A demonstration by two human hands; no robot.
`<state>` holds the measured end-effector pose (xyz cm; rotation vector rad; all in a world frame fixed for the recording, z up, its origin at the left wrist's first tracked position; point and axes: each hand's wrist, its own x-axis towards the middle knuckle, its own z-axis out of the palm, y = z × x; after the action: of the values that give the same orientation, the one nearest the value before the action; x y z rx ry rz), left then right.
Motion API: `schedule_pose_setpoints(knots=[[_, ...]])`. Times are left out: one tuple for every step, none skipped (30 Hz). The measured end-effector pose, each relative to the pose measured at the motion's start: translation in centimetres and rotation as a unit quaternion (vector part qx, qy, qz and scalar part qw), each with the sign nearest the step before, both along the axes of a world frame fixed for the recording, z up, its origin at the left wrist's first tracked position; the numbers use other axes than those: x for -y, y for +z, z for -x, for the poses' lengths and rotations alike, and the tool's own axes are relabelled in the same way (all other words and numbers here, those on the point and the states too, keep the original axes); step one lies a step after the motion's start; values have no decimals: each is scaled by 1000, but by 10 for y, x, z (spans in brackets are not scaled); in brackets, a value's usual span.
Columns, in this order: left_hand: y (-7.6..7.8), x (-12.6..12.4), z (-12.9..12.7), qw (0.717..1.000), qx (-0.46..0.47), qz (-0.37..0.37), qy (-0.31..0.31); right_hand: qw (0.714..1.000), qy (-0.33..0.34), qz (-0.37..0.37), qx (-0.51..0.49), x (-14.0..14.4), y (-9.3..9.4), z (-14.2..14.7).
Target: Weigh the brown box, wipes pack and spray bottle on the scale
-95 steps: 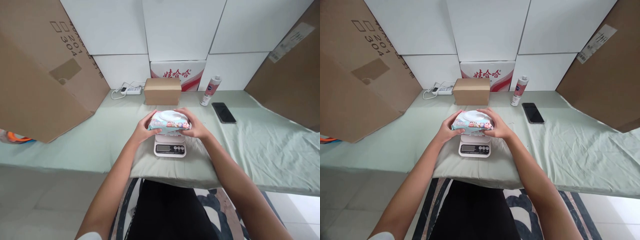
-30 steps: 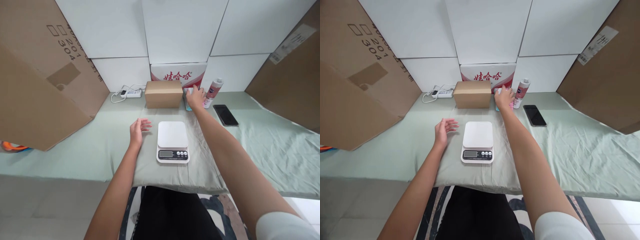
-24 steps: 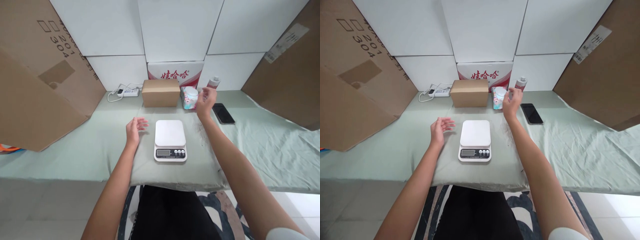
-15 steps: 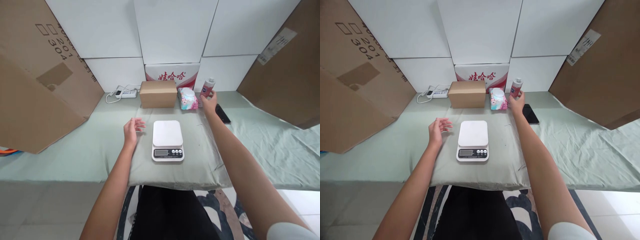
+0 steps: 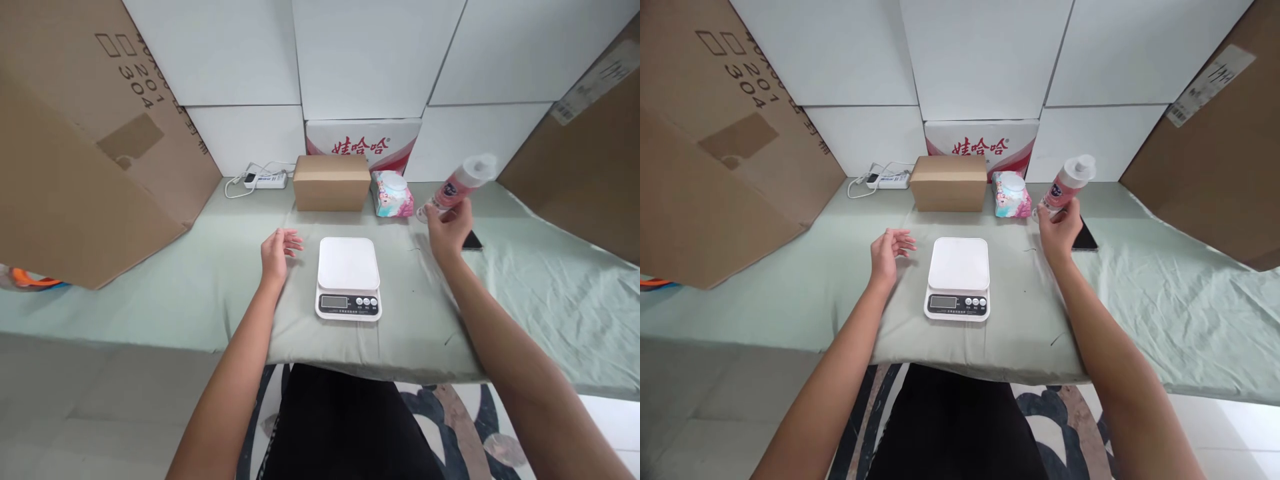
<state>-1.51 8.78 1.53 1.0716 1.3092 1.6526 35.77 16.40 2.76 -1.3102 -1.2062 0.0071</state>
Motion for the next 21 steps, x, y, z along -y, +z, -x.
schedule_pose_setpoints(knots=[[0, 0, 0, 1000, -1, 0, -3, 999, 41, -12, -3, 15, 5, 9], [-1, 0, 0, 1000, -3, -1, -6, 996, 89, -16, -11, 30, 10, 21], [-1, -1, 0, 1000, -5, -2, -7, 990, 140, -13, -24, 44, 13, 35], [-2, -1, 0, 1000, -7, -2, -8, 978, 204, 17, -39, 57, 16, 51], [-2, -1, 1, 1000, -8, -3, -7, 964, 257, 47, -55, 67, 17, 67], [-2, 0, 1, 1000, -9, -4, -6, 947, 303, 77, -71, 76, 16, 82], [-2, 0, 2, 1000, -8, -4, -3, 931, 339, 108, -78, 83, 14, 96], [-2, 0, 2, 1000, -6, -5, 1, 918, 365, 132, -76, 88, 12, 108], [-2, 1, 3, 1000, -4, -6, 4, 910, 380, 150, -67, 92, 9, 117], [-1, 1, 3, 1000, -1, -7, 7, 907, 386, 162, -50, 95, 6, 124], [-1, 1, 4, 1000, 1, -9, 9, 907, 384, 168, -31, 97, 4, 128], [-1, 1, 4, 1000, 3, -11, 10, 909, 379, 171, -12, 98, 3, 130], [-1, 1, 4, 1000, 3, -12, 10, 912, 372, 171, 5, 100, 3, 132], [-1, 1, 3, 1000, 2, -13, 8, 914, 367, 172, 21, 101, 3, 132], [-1, 1, 3, 1000, 0, -14, 6, 914, 365, 173, 35, 101, 5, 132], [-1, 1, 3, 1000, -1, -14, 4, 914, 364, 175, 46, 102, 6, 132], [-1, 1, 3, 1000, -2, -13, 2, 913, 364, 177, 53, 103, 7, 133], [-1, 1, 2, 1000, -3, -13, 0, 912, 364, 181, 57, 103, 9, 133], [-1, 1, 2, 1000, -3, -13, 0, 911, 365, 185, 58, 103, 10, 134], [-1, 1, 2, 1000, -3, -13, 1, 910, 364, 190, 56, 103, 10, 135], [-1, 1, 3, 1000, -2, -12, 2, 910, 362, 194, 54, 103, 11, 135]])
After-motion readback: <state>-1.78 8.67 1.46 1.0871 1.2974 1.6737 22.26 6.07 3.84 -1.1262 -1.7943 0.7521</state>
